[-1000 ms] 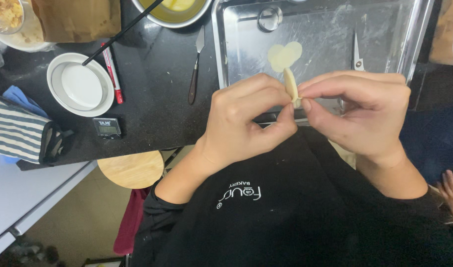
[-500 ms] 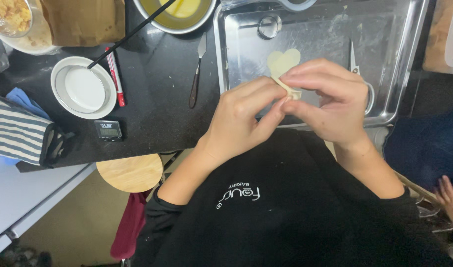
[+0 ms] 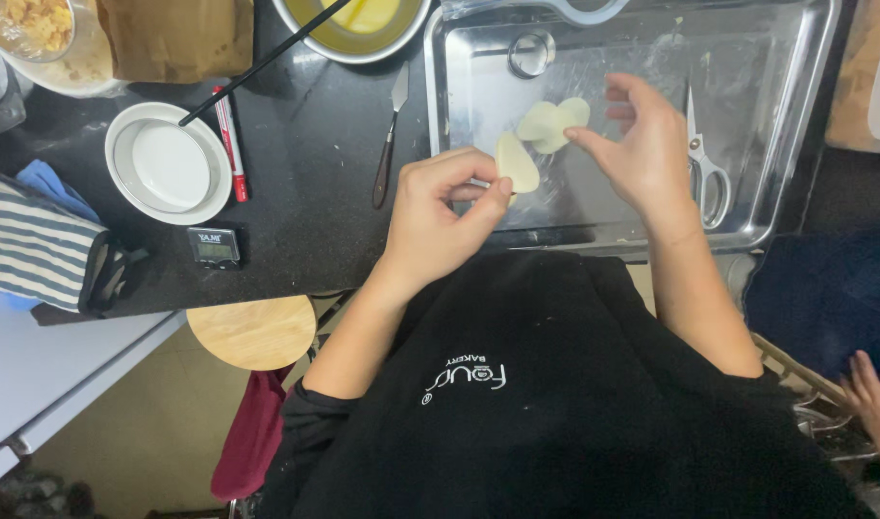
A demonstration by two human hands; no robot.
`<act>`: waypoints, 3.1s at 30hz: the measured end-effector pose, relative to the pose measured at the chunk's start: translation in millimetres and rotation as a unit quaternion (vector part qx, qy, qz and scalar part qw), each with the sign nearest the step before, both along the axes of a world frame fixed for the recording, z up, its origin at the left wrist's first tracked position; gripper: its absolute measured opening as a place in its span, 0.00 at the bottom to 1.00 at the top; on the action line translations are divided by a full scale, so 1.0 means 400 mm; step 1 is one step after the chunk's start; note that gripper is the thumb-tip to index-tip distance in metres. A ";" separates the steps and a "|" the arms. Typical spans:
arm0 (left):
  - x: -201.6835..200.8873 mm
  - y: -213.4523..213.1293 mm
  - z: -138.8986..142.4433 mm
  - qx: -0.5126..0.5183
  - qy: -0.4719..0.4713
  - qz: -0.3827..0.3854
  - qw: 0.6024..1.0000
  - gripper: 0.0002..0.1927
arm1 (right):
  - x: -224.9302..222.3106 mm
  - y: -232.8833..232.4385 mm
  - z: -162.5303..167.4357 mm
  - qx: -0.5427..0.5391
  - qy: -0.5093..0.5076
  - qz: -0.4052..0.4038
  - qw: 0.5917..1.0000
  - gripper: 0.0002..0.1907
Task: The person repeatedly folds small, round dough discs in half by hand, pinching the edges to seal them. The folded pieces are placed on a metal tray. The person occasionally reaches into a plastic bag to retrieve more dough discs.
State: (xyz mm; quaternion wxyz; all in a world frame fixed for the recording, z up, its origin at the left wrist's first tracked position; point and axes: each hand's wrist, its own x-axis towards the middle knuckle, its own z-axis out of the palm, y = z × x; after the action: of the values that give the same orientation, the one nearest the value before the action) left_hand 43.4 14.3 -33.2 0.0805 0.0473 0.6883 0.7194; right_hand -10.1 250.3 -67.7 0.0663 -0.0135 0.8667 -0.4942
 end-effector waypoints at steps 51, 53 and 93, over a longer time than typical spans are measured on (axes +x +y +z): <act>0.004 0.007 0.161 -0.146 0.238 -0.088 0.956 0.03 | 0.063 -0.064 0.356 0.053 0.130 0.218 0.966 0.08; 0.005 0.009 0.161 -0.146 0.238 -0.082 0.957 0.03 | 0.065 -0.064 0.353 0.072 0.137 0.215 0.964 0.07; 0.008 0.024 0.159 -0.154 0.241 -0.042 0.957 0.03 | 0.071 -0.066 0.354 0.024 0.105 0.209 0.972 0.08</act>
State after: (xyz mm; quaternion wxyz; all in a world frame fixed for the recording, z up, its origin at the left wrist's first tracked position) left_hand 46.6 24.1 30.3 -0.0517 0.2353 0.7871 0.5678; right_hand 18.4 223.8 73.8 0.0765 -0.2444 0.8587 -0.4440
